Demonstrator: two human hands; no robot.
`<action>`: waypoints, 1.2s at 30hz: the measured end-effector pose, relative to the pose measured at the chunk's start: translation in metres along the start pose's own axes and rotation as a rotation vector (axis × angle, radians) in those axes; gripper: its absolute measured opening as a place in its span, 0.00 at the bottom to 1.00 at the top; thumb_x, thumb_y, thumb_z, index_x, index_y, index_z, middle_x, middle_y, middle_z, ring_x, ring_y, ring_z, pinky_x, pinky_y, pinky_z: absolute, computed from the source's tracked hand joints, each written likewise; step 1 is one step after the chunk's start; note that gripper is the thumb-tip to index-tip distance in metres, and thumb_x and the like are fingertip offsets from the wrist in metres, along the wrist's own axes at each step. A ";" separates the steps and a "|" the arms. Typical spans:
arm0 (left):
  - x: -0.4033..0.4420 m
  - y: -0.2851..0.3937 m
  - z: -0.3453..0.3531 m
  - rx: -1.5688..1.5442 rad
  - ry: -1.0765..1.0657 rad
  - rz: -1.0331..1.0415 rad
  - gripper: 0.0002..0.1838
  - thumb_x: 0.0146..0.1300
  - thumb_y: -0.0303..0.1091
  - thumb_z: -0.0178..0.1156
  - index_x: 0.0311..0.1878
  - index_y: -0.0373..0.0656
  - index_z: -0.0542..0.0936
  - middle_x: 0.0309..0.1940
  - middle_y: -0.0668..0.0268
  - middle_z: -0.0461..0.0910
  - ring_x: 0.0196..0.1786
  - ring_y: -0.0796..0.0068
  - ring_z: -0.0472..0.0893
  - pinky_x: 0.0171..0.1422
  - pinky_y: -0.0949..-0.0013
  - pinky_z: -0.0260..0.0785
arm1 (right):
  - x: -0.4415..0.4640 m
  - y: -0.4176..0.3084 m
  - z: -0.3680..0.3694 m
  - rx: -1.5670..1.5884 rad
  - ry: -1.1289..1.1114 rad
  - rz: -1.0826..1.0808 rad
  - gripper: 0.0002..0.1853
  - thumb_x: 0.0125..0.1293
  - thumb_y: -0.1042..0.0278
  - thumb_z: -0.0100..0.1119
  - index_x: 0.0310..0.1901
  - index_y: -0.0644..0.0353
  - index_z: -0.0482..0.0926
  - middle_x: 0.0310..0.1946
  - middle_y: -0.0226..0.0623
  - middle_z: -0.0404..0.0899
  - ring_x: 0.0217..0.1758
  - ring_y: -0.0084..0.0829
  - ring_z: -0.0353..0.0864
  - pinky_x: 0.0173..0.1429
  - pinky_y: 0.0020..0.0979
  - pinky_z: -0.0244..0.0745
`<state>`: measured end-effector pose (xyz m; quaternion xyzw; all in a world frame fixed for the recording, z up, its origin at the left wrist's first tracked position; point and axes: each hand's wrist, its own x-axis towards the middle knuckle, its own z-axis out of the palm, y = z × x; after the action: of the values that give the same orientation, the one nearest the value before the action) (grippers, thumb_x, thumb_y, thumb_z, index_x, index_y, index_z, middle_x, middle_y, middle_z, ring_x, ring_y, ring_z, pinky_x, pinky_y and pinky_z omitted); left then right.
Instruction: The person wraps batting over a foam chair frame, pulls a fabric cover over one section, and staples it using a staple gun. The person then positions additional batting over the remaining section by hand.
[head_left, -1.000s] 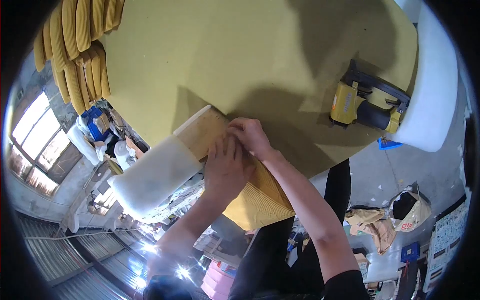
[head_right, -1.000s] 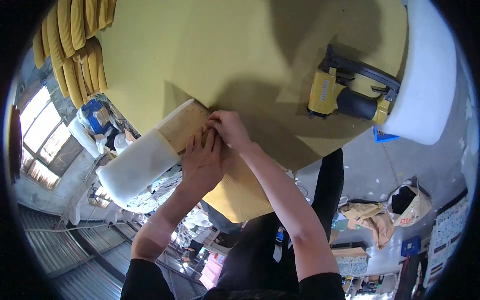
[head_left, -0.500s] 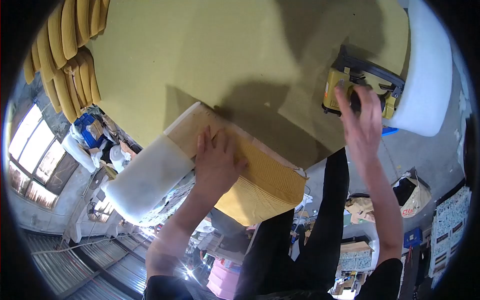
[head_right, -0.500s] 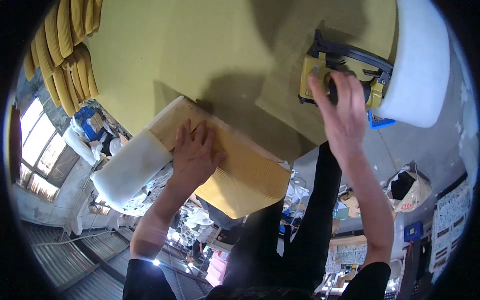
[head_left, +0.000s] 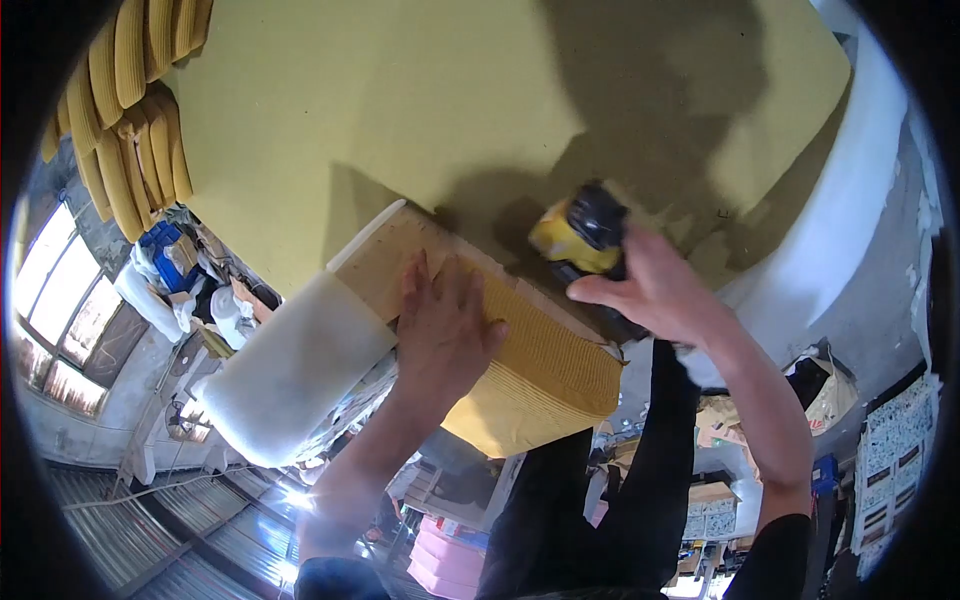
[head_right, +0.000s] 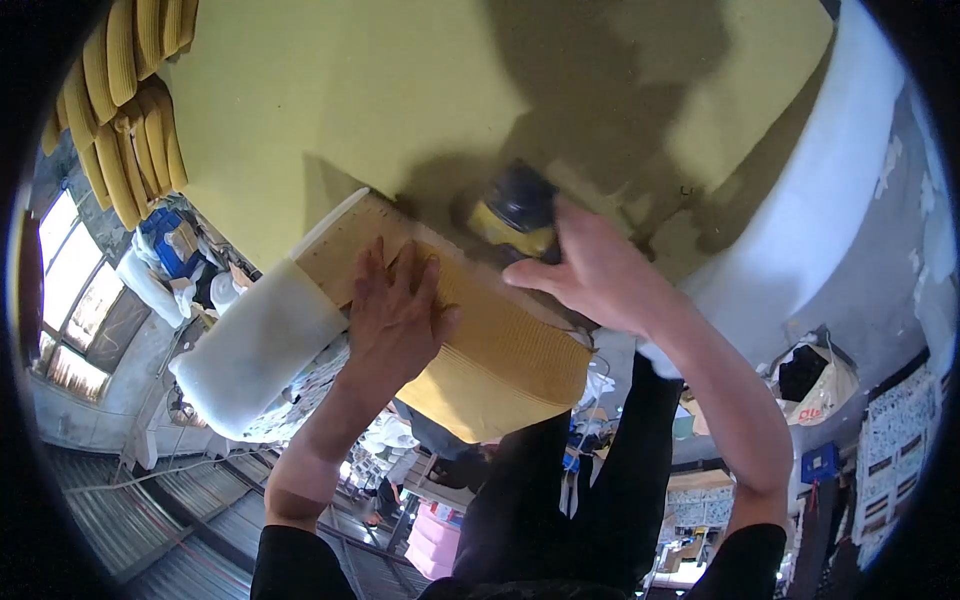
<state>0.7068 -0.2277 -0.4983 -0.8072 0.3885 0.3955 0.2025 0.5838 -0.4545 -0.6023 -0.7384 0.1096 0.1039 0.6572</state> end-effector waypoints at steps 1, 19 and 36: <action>0.002 0.000 0.000 -0.001 0.003 -0.001 0.37 0.70 0.56 0.62 0.73 0.40 0.76 0.76 0.46 0.67 0.81 0.27 0.57 0.86 0.35 0.44 | 0.016 -0.001 0.001 -0.003 -0.001 -0.003 0.31 0.66 0.64 0.74 0.66 0.66 0.72 0.41 0.44 0.84 0.38 0.39 0.86 0.42 0.41 0.82; -0.002 -0.005 0.007 0.074 0.010 0.019 0.37 0.70 0.59 0.62 0.74 0.44 0.74 0.76 0.45 0.68 0.82 0.27 0.56 0.82 0.31 0.51 | 0.072 0.015 0.058 0.881 -0.539 0.753 0.20 0.64 0.83 0.65 0.57 0.68 0.73 0.32 0.36 0.83 0.24 0.20 0.78 0.28 0.25 0.74; -0.113 0.059 0.059 -0.543 0.481 0.127 0.31 0.66 0.47 0.65 0.71 0.47 0.77 0.75 0.54 0.72 0.81 0.53 0.65 0.78 0.41 0.58 | 0.023 -0.075 -0.007 0.217 -0.141 0.612 0.15 0.63 0.72 0.70 0.50 0.66 0.81 0.31 0.34 0.84 0.27 0.22 0.84 0.33 0.30 0.80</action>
<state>0.5889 -0.1737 -0.4448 -0.8757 0.3554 0.2947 -0.1413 0.6287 -0.4532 -0.5371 -0.5881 0.2908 0.3352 0.6762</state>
